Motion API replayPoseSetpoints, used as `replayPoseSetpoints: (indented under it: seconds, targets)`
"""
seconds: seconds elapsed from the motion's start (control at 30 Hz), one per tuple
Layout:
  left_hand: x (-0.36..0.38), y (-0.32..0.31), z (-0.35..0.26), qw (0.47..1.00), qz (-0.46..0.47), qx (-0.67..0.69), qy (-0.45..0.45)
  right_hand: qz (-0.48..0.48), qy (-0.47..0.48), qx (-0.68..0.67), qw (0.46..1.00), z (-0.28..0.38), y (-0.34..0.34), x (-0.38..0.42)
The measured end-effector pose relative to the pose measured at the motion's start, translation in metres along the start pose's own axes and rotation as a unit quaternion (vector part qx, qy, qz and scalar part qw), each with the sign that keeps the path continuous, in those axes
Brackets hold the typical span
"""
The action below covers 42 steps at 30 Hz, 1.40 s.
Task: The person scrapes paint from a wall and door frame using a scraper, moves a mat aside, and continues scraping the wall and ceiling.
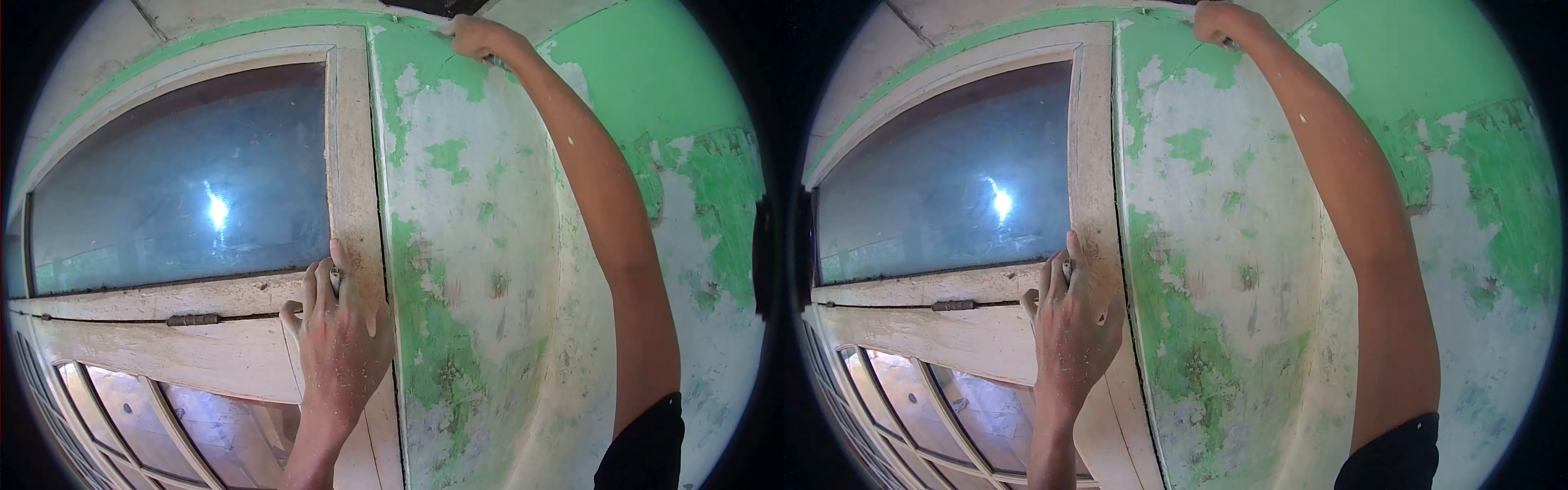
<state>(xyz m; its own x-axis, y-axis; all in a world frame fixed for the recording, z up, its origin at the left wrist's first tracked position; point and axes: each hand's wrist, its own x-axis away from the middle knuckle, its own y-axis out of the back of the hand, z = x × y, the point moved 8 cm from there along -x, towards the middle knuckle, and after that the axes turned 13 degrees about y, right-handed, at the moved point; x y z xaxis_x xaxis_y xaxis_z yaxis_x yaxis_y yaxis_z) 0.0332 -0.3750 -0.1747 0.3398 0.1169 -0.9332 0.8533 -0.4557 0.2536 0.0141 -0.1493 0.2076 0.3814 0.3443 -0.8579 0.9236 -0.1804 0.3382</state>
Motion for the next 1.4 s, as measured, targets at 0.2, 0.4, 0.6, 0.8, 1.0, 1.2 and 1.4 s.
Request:
replayPoseSetpoints:
  seconds: [0.2,0.4,0.6,0.8,1.0,1.2,1.4]
  targets:
    - [0.001,-0.001,-0.003,1.000,-0.015,-0.012,0.004,-0.052,0.053,-0.004,0.997,-0.009,-0.003,-0.018]
    - [0.002,-0.001,-0.004,1.000,-0.010,-0.025,0.002,0.019,0.070,-0.061,0.995,0.033,-0.003,0.017]
    - [0.001,0.000,-0.005,1.000,-0.012,-0.013,0.007,-0.049,0.006,-0.024,0.998,0.024,0.011,-0.010]
    - [0.001,-0.001,-0.005,1.000,-0.004,-0.020,0.014,-0.016,-0.021,0.024,0.999,0.039,0.021,-0.018]
    - [0.001,0.001,-0.006,1.000,-0.006,-0.019,0.001,0.006,0.027,-0.001,1.000,0.056,0.022,0.009]
    - [-0.001,0.001,-0.003,1.000,-0.001,0.029,-0.008,-0.011,-0.004,0.039,0.999,0.036,0.002,-0.008]
    - [0.000,0.007,-0.004,1.000,0.016,-0.014,-0.011,-0.172,0.029,-0.104,0.979,0.084,-0.034,0.095]
